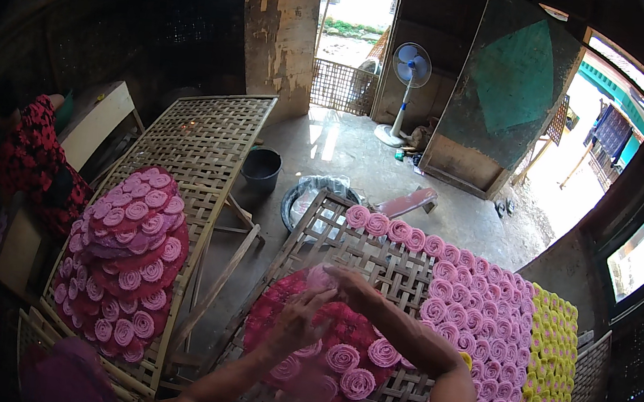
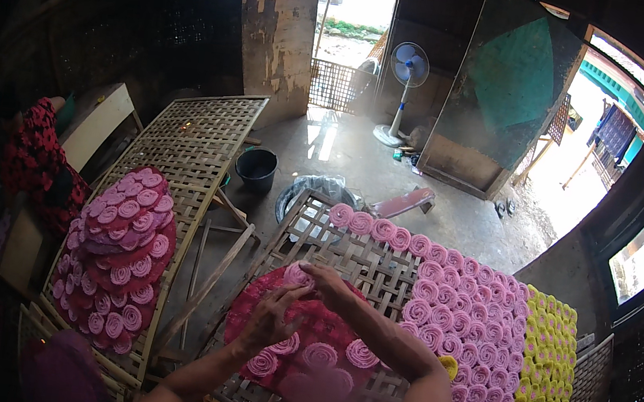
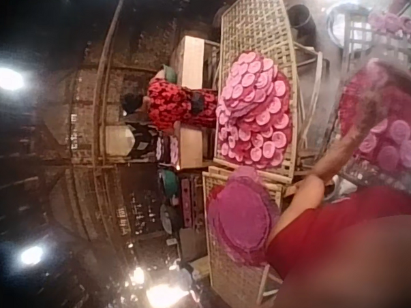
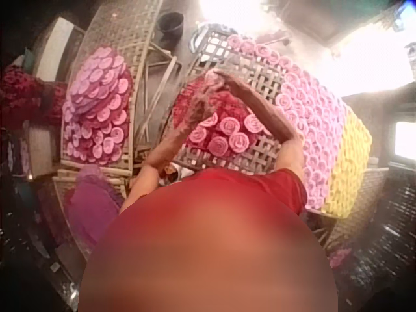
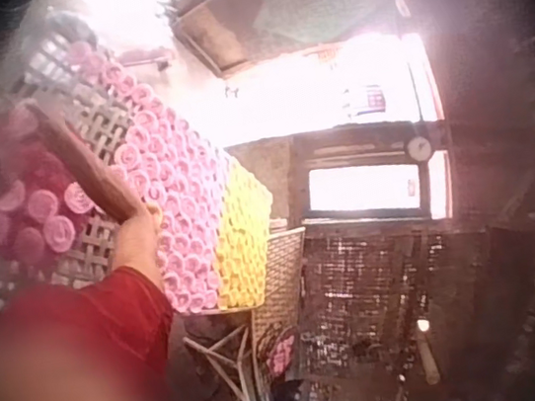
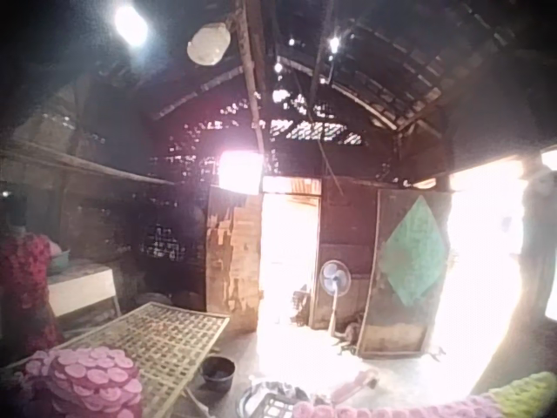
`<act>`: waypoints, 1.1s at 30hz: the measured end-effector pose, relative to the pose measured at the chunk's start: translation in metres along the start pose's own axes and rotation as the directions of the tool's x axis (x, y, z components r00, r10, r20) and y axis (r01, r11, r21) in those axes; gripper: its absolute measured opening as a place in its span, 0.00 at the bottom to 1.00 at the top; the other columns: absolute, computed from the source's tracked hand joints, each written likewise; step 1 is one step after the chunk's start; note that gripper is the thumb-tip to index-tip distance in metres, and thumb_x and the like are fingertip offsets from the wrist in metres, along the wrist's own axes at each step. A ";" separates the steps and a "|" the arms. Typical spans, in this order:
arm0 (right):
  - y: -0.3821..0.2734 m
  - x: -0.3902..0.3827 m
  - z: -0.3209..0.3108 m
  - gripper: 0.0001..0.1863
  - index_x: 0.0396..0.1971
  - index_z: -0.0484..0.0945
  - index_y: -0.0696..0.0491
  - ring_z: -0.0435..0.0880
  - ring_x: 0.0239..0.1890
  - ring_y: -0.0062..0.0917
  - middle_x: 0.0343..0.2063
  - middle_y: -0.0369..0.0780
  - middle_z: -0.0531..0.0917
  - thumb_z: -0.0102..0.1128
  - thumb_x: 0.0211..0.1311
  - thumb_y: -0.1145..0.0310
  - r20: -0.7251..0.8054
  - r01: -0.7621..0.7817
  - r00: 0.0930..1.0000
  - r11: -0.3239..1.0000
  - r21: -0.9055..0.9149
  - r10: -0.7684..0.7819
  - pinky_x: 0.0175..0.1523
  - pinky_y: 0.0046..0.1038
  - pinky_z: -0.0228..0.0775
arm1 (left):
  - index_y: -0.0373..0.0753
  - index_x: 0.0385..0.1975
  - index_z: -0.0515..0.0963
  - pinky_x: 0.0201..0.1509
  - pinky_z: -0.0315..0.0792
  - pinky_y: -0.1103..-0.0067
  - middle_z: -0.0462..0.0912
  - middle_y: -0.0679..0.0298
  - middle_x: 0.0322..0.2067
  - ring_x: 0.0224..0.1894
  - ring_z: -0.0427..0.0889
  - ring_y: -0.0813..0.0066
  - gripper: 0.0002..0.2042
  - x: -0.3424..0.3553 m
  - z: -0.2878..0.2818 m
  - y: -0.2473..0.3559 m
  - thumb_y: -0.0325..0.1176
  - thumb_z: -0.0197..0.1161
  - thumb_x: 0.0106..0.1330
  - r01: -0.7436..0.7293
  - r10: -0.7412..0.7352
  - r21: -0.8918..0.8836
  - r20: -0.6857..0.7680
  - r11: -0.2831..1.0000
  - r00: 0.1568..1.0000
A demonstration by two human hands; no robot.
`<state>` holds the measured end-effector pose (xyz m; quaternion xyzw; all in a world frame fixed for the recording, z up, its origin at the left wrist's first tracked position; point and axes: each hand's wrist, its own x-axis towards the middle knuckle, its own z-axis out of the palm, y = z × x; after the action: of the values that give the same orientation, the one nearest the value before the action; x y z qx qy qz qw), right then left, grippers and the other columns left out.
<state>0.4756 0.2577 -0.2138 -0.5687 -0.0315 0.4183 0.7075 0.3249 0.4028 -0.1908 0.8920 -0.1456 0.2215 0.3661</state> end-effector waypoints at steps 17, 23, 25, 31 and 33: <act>-0.086 0.153 -0.073 0.22 0.54 0.81 0.49 0.79 0.51 0.44 0.49 0.45 0.84 0.66 0.60 0.59 -0.024 -0.120 0.450 -0.034 -0.992 -0.893 0.58 0.46 0.67 | 0.39 0.38 0.76 0.54 0.72 0.61 0.82 0.55 0.39 0.48 0.81 0.54 0.12 -0.068 -0.004 0.011 0.36 0.68 0.60 0.174 -0.196 0.122 0.199 0.977 0.960; -0.031 0.015 -0.059 0.20 0.45 0.84 0.55 0.85 0.45 0.37 0.42 0.46 0.87 0.62 0.68 0.52 -0.150 0.234 0.756 0.477 -0.847 -0.637 0.50 0.40 0.75 | 0.37 0.38 0.77 0.40 0.77 0.63 0.85 0.55 0.33 0.36 0.86 0.57 0.13 -0.041 -0.024 0.034 0.38 0.70 0.64 0.473 -0.455 -0.138 0.144 0.870 0.879; -0.008 -0.046 -0.049 0.29 0.45 0.85 0.57 0.86 0.33 0.25 0.33 0.41 0.88 0.55 0.74 0.43 -0.092 0.083 0.981 0.791 -0.606 -0.173 0.39 0.30 0.78 | 0.38 0.37 0.77 0.37 0.78 0.65 0.85 0.56 0.33 0.36 0.86 0.59 0.11 -0.027 -0.021 0.040 0.36 0.72 0.63 0.419 -0.416 -0.166 0.051 0.893 0.908; 0.032 -0.119 -0.041 0.23 0.48 0.79 0.60 0.88 0.37 0.26 0.38 0.41 0.86 0.61 0.73 0.51 -0.124 -0.064 0.988 0.977 0.202 0.091 0.40 0.29 0.84 | 0.38 0.50 0.78 0.57 0.76 0.64 0.82 0.52 0.51 0.54 0.82 0.54 0.19 -0.002 0.037 0.065 0.34 0.73 0.61 -0.050 0.076 -0.184 0.138 0.982 0.988; 0.026 -0.121 -0.072 0.20 0.48 0.78 0.60 0.87 0.38 0.28 0.38 0.41 0.84 0.65 0.69 0.58 -0.197 0.100 0.977 0.993 0.054 -0.088 0.40 0.33 0.86 | 0.36 0.62 0.75 0.73 0.64 0.62 0.75 0.49 0.63 0.69 0.69 0.50 0.28 -0.012 0.049 0.063 0.36 0.71 0.62 -0.090 0.125 -0.174 0.208 0.981 0.970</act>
<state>0.4203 0.1257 -0.2088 -0.5818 0.0239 0.3277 0.7440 0.3017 0.3252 -0.1909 0.8686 -0.2507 0.1294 0.4073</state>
